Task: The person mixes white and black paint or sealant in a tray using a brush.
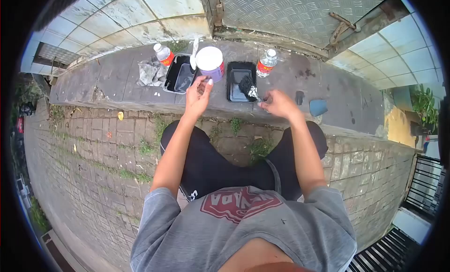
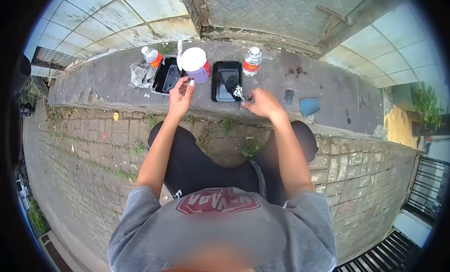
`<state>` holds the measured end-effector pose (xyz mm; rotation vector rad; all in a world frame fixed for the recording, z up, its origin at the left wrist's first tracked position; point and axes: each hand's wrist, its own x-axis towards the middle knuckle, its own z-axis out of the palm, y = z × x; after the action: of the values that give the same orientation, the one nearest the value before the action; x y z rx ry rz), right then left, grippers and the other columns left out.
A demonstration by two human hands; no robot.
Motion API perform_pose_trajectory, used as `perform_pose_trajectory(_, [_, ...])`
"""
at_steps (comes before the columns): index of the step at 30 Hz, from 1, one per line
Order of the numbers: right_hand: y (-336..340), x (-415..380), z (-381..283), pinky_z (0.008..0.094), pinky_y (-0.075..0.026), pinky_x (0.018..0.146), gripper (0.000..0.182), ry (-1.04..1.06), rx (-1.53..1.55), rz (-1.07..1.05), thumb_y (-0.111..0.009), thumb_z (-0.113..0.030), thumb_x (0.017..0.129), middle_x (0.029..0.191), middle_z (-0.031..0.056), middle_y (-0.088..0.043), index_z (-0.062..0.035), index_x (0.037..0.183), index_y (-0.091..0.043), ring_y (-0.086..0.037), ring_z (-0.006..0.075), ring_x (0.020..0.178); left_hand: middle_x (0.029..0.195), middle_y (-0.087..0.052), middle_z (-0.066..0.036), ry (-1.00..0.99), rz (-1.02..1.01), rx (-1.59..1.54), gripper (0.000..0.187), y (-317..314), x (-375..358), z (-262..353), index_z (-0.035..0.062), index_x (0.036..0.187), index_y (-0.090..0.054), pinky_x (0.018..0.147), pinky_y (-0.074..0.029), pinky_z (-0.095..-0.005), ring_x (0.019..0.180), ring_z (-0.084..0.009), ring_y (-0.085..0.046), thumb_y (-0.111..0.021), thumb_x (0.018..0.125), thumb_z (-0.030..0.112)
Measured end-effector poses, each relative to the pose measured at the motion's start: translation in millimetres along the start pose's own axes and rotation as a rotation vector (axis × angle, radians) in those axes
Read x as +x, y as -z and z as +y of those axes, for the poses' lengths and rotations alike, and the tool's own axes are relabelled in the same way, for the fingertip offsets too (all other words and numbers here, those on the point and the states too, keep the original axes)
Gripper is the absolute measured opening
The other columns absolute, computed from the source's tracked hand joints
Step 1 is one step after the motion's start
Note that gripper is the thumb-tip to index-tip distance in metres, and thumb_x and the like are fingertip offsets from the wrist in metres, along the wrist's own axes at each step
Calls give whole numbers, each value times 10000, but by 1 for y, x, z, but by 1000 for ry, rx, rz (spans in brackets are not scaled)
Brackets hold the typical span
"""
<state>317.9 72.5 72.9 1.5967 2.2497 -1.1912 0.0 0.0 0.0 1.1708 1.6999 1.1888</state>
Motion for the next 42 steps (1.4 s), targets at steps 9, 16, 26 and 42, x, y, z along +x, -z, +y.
perform_pose_trajectory(9, [-10, 26, -3, 382, -524, 579, 392, 20, 292, -81, -627, -347, 1004, 752, 150, -703, 39, 1026, -685, -672, 224, 629, 913, -721, -165, 43, -267, 459, 1276, -37, -12, 31, -48, 1562, -342, 807, -570, -396, 850, -306, -721, -959, 623, 556])
perform_pose_trajectory(16, [-3, 20, 5, 302, -471, 442, 396, -119, 660, -312, -528, -356, 1069, 721, 82, -649, 24, 1146, -608, -597, 157, 513, 1016, -705, -178, 26, -343, 406, 1407, -51, -8, -1, -76, 1598, -225, 795, -576, -362, 912, -267, -717, -1002, 581, 508])
perform_pose_trajectory(26, [5, 47, 87, 348, -526, 570, 389, 77, 280, -117, -625, -353, 1017, 861, 83, -709, -3, 1182, -668, -643, 144, 673, 716, -735, -162, 297, -274, 278, 870, -63, -6, 39, -88, 1116, -727, 597, -564, -382, 637, -231, -719, -535, 946, 744])
perform_pose_trajectory(42, [37, 77, 61, 427, -564, 888, 480, 418, 479, 636, -730, -259, 904, 1088, 192, -717, -22, 1306, -620, -709, 341, 996, 1389, -619, -265, -263, -63, 475, 926, -168, 69, 103, -69, 1482, -460, 1044, -517, -406, 1265, -342, -635, -898, 774, 335])
